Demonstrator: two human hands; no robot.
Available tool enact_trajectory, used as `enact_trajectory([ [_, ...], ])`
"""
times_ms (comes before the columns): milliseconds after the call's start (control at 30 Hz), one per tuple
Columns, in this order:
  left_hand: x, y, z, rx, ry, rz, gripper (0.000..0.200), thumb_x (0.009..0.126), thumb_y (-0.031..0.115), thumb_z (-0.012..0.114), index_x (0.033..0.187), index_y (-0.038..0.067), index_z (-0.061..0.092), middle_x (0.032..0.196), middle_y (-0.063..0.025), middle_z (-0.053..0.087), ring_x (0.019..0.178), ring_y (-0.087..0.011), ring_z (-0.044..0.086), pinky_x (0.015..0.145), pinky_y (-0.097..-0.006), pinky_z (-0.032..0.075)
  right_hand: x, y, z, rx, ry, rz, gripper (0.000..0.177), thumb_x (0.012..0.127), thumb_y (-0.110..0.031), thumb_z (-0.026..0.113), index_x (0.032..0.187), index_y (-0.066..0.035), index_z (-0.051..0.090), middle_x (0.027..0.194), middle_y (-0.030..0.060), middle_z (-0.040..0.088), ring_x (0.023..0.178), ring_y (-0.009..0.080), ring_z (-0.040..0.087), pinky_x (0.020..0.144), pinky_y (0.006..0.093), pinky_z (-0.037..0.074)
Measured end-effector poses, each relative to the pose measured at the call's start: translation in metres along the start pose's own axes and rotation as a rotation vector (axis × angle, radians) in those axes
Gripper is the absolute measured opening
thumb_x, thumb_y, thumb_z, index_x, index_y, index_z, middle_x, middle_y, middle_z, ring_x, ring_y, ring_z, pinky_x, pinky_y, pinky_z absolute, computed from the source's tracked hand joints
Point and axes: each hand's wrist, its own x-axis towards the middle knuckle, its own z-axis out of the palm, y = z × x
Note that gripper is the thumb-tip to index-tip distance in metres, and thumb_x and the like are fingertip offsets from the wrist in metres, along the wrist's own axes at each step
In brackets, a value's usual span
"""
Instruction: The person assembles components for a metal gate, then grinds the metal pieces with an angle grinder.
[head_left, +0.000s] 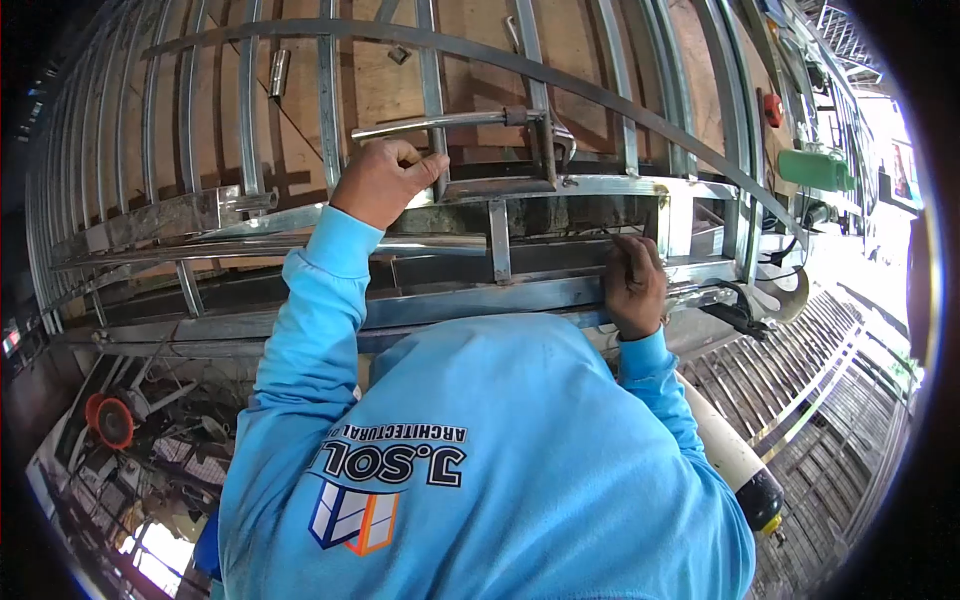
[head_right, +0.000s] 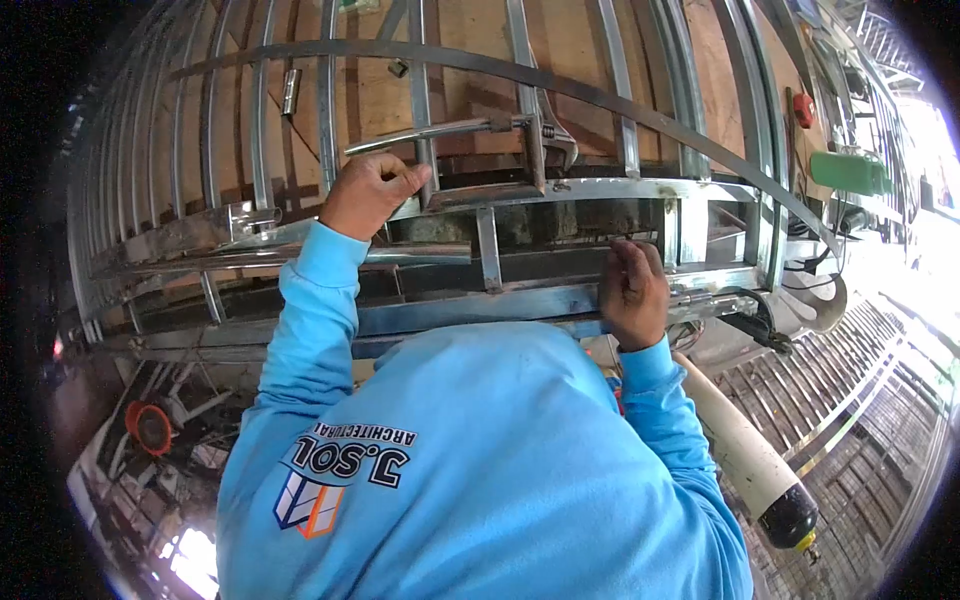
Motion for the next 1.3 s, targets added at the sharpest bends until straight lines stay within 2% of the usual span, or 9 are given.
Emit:
enact_trajectory([
  [167,0.000,0.004,0.005,0.044,0.047,0.025,0.046,0.088,0.040,0.074,0.080,-0.005,0.072,0.068,-0.0191,0.066,0.059,-0.0259,0.060,0.059,-0.0399,0.048,-0.001,0.010,0.002,-0.057,0.030,-0.088,0.021,0.087,-0.004,0.063,0.108,-0.003,0.066,0.096,0.0174,0.063,0.081,0.0368,0.066,0.067,0.0416,0.053],
  [500,-0.003,0.005,0.009,0.056,0.105,0.000,0.043,0.088,0.039,0.071,0.075,-0.002,0.071,0.067,-0.0196,0.066,0.061,-0.0312,0.064,0.060,-0.0418,0.049,-0.001,0.002,-0.001,-0.024,0.000,-0.043,0.019,0.089,-0.003,0.063,0.108,-0.002,0.065,0.098,0.0171,0.062,0.074,0.0332,0.066,0.059,0.0370,0.054],
  [700,-0.005,0.008,0.012,0.073,0.130,-0.026,0.043,0.087,0.040,0.070,0.072,0.000,0.069,0.065,-0.0191,0.065,0.061,-0.0333,0.064,0.061,-0.0431,0.049,-0.002,0.014,0.002,-0.021,0.012,-0.091,0.020,0.089,-0.002,0.062,0.108,-0.002,0.066,0.096,0.0171,0.062,0.079,0.0346,0.066,0.064,0.0387,0.054],
  [900,-0.008,0.008,0.014,0.080,0.167,0.010,0.042,0.088,0.039,0.070,0.073,0.000,0.069,0.067,-0.0188,0.066,0.061,-0.0329,0.064,0.062,-0.0430,0.050,-0.002,0.006,0.000,0.037,-0.046,0.033,0.021,0.089,-0.001,0.061,0.109,-0.003,0.066,0.096,0.0173,0.063,0.082,0.0369,0.065,0.069,0.0416,0.053],
  [1100,-0.009,0.010,0.011,0.060,0.136,-0.002,0.041,0.089,0.039,0.070,0.075,0.001,0.070,0.068,-0.0178,0.067,0.064,-0.0319,0.065,0.063,-0.0424,0.051,0.000,0.009,0.002,-0.026,-0.033,-0.061,0.021,0.089,-0.001,0.061,0.109,-0.004,0.066,0.096,0.0168,0.063,0.082,0.0348,0.066,0.070,0.0410,0.053],
  [1300,-0.010,0.006,0.011,0.063,0.145,0.029,0.041,0.089,0.040,0.070,0.076,0.001,0.070,0.072,-0.0173,0.068,0.069,-0.0352,0.066,0.066,-0.0450,0.051,0.001,0.003,0.000,0.012,-0.093,0.006,0.023,0.086,-0.001,0.061,0.108,-0.002,0.065,0.096,0.0174,0.063,0.084,0.0345,0.066,0.073,0.0403,0.053],
])
